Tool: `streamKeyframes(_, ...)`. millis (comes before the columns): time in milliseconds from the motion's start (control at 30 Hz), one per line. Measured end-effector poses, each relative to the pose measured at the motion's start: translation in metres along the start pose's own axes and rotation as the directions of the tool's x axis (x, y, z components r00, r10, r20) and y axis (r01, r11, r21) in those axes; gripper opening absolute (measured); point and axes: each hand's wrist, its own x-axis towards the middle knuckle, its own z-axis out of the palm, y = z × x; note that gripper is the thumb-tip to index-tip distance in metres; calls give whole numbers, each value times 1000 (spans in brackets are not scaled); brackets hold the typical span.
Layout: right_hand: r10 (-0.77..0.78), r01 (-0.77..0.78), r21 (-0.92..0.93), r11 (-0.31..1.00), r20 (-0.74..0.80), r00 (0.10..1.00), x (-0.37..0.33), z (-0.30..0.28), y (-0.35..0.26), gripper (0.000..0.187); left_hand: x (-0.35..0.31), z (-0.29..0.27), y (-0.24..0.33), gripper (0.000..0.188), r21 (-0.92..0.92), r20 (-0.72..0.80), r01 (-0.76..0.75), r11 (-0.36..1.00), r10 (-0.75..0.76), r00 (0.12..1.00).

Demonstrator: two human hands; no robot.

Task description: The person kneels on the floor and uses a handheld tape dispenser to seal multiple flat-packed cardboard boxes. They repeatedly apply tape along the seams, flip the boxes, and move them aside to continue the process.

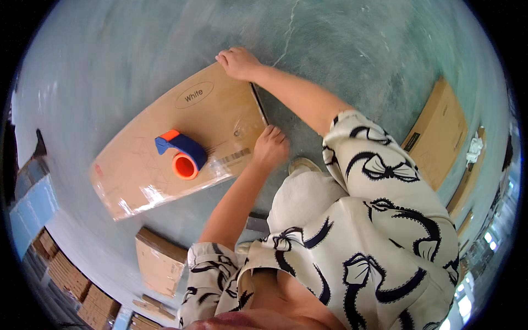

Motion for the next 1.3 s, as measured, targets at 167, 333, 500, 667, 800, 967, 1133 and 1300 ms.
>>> streamKeyframes(167,11,56,189,980,-336,942,-40,56,-37,22,-78,-32,8,15,54,-101,231,971,-225,969)
streamKeyframes(333,15,21,191,981,-187,982,-22,59,-37,27,-78,-42,22,50,72,-376,624,778,-558,740)
streamKeyframes(500,-202,159,-208,965,-204,958,-39,23,-131,46,-101,-31,11,55,6,-370,633,774,-586,721)
streamKeyframes(667,-494,453,-473,756,43,868,-83,53,-78,58,-93,-8,8,46,21,-446,487,873,-428,786)
streamKeyframes(800,-498,482,-636,602,173,850,-83,52,-111,59,-105,-13,7,41,48,-467,485,873,-409,784)
streamKeyframes(967,-93,141,-37,989,580,809,-101,44,-232,76,-92,-17,7,41,36,-477,484,875,-410,777)
streamKeyframes(1133,230,-56,-246,968,771,594,-85,77,-272,46,-93,-6,9,37,-150,-341,487,861,-507,791)
streamKeyframes(1300,-19,131,-138,982,615,788,-66,23,-194,62,-92,-26,8,27,54,-444,487,872,-416,794)
